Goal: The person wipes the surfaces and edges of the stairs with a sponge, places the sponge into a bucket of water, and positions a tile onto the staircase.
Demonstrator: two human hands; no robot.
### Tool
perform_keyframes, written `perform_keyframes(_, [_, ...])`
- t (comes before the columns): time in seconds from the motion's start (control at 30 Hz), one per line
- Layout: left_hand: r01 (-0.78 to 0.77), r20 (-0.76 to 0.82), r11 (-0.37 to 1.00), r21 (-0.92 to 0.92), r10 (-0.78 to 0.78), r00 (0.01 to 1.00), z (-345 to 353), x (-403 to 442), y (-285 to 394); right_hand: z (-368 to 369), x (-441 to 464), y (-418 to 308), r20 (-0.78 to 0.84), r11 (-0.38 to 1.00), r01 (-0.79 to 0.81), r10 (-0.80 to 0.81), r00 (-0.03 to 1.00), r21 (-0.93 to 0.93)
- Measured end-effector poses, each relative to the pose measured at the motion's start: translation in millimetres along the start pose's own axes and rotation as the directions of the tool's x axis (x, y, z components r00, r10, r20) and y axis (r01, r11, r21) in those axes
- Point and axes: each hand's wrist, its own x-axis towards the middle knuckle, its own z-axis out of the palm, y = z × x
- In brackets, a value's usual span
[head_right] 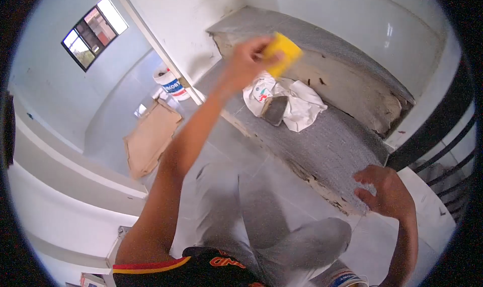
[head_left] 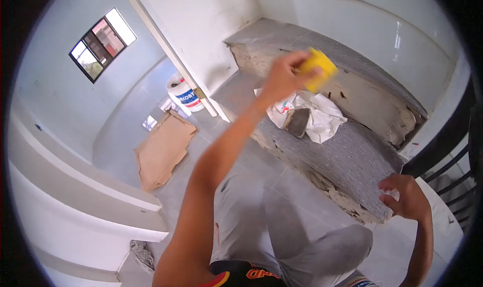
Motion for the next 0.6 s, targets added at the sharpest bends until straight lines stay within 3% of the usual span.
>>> perform_keyframes(0.03, [-0.011,0.103,1.0,-0.001,0.011,0.995,8.3,-14.9,-12.1,-0.8,18.2,-10.7,-0.075,0.999,-0.025,0.029,0.997,0.047])
perform_keyframes(0.1, [0.216,0.246,0.935,-0.282,-0.147,0.958,18.2,-54.1,-2.8,9.0,51.6,-23.1,-0.178,0.978,-0.03,0.068,0.982,0.206])
perform_keyframes(0.13, [0.353,0.313,0.825,-0.441,-0.227,0.922,21.7,-70.0,-4.7,15.8,69.2,-37.3,-0.159,0.977,-0.049,0.083,0.984,0.209])
perform_keyframes(0.17, [0.418,0.357,0.697,-0.582,-0.243,0.902,27.3,-86.1,-15.1,22.4,87.9,-59.0,-0.229,0.939,-0.042,0.127,0.965,0.343])
perform_keyframes(0.2, [0.425,0.377,0.683,-0.594,-0.23,0.897,26.1,-98.1,-19.5,29.6,105.8,-78.5,-0.305,0.884,-0.027,0.189,0.933,0.467])
perform_keyframes(0.27, [0.461,0.306,0.495,-0.736,-0.365,0.879,19.0,-114.6,-26.8,53.0,140.4,-99.2,-0.333,0.862,-0.006,0.202,0.921,0.506])
perform_keyframes(0.3, [0.481,0.356,0.466,-0.743,-0.333,0.873,11.9,-118.3,-32.0,63.3,155.5,-108.2,-0.354,0.838,0.044,0.182,0.917,0.544])
perform_keyframes(0.37, [0.506,0.323,0.348,-0.789,-0.464,0.824,-10.3,-121.5,-45.3,70.9,191.7,-134.6,-0.355,0.828,-0.013,0.256,0.899,0.561])
perform_keyframes(0.4, [0.521,0.37,0.313,-0.794,-0.43,0.823,-23.9,-118.9,-55.5,69.0,211.7,-148.0,-0.337,0.815,-0.027,0.269,0.902,0.579])
perform_keyframes(0.47, [0.408,0.319,0.215,-0.887,-0.353,0.88,-56.6,-114.5,-79.2,58.8,248.3,-174.3,-0.352,0.914,-0.087,0.238,0.905,0.396])
perform_keyframes(0.53, [0.453,0.398,0.184,-0.872,-0.272,0.876,-92.8,-113.3,-102.3,50.3,283.7,-197.5,-0.337,0.91,-0.147,0.288,0.896,0.387])
perform_keyframes(0.6, [0.531,0.443,0.453,-0.716,-0.294,0.847,-131.7,-116.8,-126.3,51.1,314.3,-202.7,-0.357,0.912,-0.186,0.322,0.877,0.364])
